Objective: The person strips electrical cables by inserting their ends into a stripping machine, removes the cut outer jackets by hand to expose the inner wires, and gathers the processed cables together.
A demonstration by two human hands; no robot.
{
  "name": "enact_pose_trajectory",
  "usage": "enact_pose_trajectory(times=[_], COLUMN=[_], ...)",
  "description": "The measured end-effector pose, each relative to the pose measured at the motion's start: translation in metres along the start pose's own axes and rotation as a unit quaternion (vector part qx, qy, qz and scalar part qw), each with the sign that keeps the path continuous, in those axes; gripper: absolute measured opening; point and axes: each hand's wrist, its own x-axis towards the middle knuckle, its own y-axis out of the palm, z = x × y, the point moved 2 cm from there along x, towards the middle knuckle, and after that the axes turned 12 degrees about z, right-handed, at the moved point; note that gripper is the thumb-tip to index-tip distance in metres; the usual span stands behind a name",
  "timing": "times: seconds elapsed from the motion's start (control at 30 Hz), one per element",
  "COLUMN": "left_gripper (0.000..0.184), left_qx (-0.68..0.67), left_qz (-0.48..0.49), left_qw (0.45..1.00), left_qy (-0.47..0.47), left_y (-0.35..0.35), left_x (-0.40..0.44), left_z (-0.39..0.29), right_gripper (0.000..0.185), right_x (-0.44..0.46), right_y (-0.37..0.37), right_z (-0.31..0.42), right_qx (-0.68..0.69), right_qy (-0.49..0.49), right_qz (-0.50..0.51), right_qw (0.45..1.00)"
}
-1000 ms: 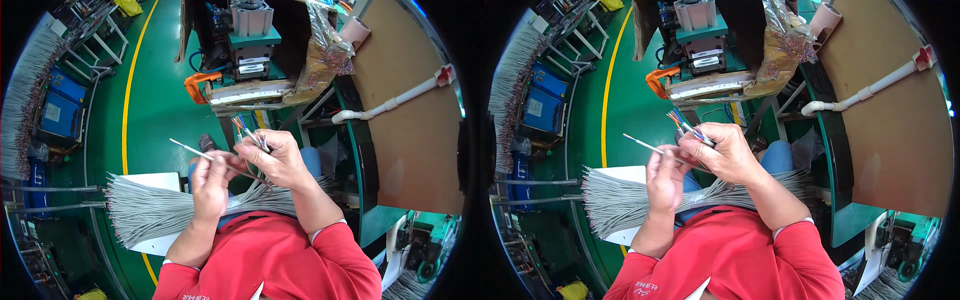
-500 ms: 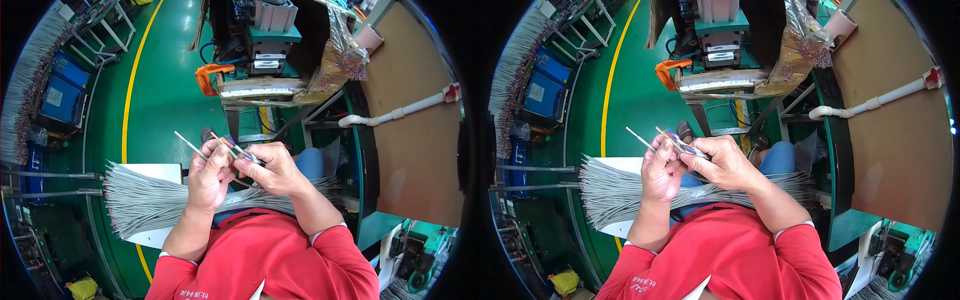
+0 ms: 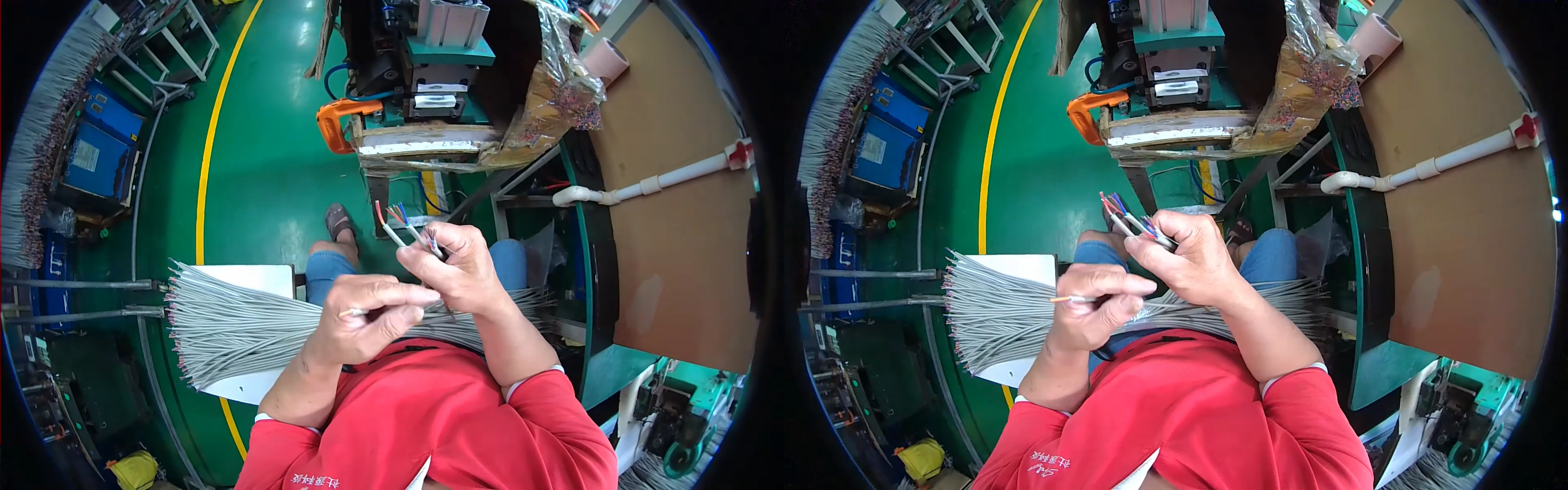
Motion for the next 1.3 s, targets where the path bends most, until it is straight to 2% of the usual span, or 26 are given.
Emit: enact_pose_trajectory(times=[0.03, 0.1, 0.13, 0.23, 0.4, 0.5, 0.63, 0.73, 0.83, 0.93, 1.0, 1.03, 1.07, 1.17, 1.2, 1.3], left_gripper=[0.027, 0.025, 0.025, 0.021, 0.027, 0.015, 0.016, 0.016, 0.017, 0.018, 0.019, 0.020, 0.020, 0.025, 0.025, 0.028], left_qx=[-0.082, -0.244, -0.244, -0.396, -0.398, -0.482, -0.487, -0.477, -0.479, -0.492, -0.471, -0.460, -0.461, -0.345, -0.344, -0.523], left_qz=[-0.072, -0.211, -0.212, -0.254, -0.298, -0.338, -0.265, -0.276, -0.284, -0.286, -0.241, -0.218, -0.218, -0.077, -0.077, -0.268], left_qw=[0.993, 0.940, 0.940, 0.863, 0.849, 0.791, 0.812, 0.816, 0.814, 0.808, 0.843, 0.858, 0.858, 0.931, 0.931, 0.805], left_qy=[-0.037, -0.110, -0.111, -0.182, -0.181, -0.166, -0.181, -0.174, -0.166, -0.153, -0.091, -0.060, -0.060, -0.094, -0.094, -0.081], left_y=[0.003, 0.008, 0.007, -0.006, -0.010, -0.022, -0.015, -0.015, -0.013, -0.011, -0.009, -0.007, -0.005, 0.005, 0.004, -0.001], left_x=[-0.002, -0.008, -0.007, 0.003, 0.008, 0.012, 0.006, 0.003, 0.001, -0.001, -0.003, -0.005, -0.007, -0.013, -0.011, -0.003], left_z=[0.002, 0.006, 0.006, 0.014, 0.022, 0.020, 0.024, 0.029, 0.030, 0.029, 0.024, 0.021, 0.020, 0.019, 0.018, 0.024], right_gripper=[0.026, 0.023, 0.021, 0.020, 0.027, 0.027, 0.021, 0.020, 0.016, 0.016, 0.015, 0.016, 0.016, 0.016, 0.016, 0.016], right_x=[0.001, -0.001, -0.003, -0.004, -0.006, -0.006, -0.005, -0.003, -0.001, -0.002, -0.003, -0.003, -0.003, -0.003, -0.003, -0.005], right_y=[-0.001, 0.001, 0.002, 0.004, 0.002, -0.001, 0.002, 0.005, 0.002, 0.001, 0.000, 0.000, 0.000, 0.000, 0.001, 0.001], right_z=[0.000, 0.004, 0.006, 0.006, 0.006, 0.005, -0.001, -0.003, 0.006, 0.002, 0.001, 0.000, 0.000, 0.000, 0.001, 0.001], right_qx=[0.015, 0.041, 0.067, 0.084, 0.061, 0.061, 0.080, 0.093, -0.097, -0.132, -0.150, -0.108, -0.066, -0.008, 0.008, 0.038], right_qy=[0.002, 0.004, 0.006, 0.005, 0.002, 0.008, 0.009, 0.006, -0.099, -0.078, -0.067, -0.047, -0.027, -0.006, -0.004, 0.002], right_qz=[0.006, 0.022, 0.038, 0.071, 0.099, 0.099, 0.097, 0.088, 0.048, 0.002, -0.022, -0.030, -0.036, -0.032, -0.022, -0.010], right_qw=[1.000, 0.999, 0.997, 0.994, 0.993, 0.993, 0.992, 0.992, 0.989, 0.988, 0.986, 0.993, 0.997, 0.999, 1.000, 0.999])
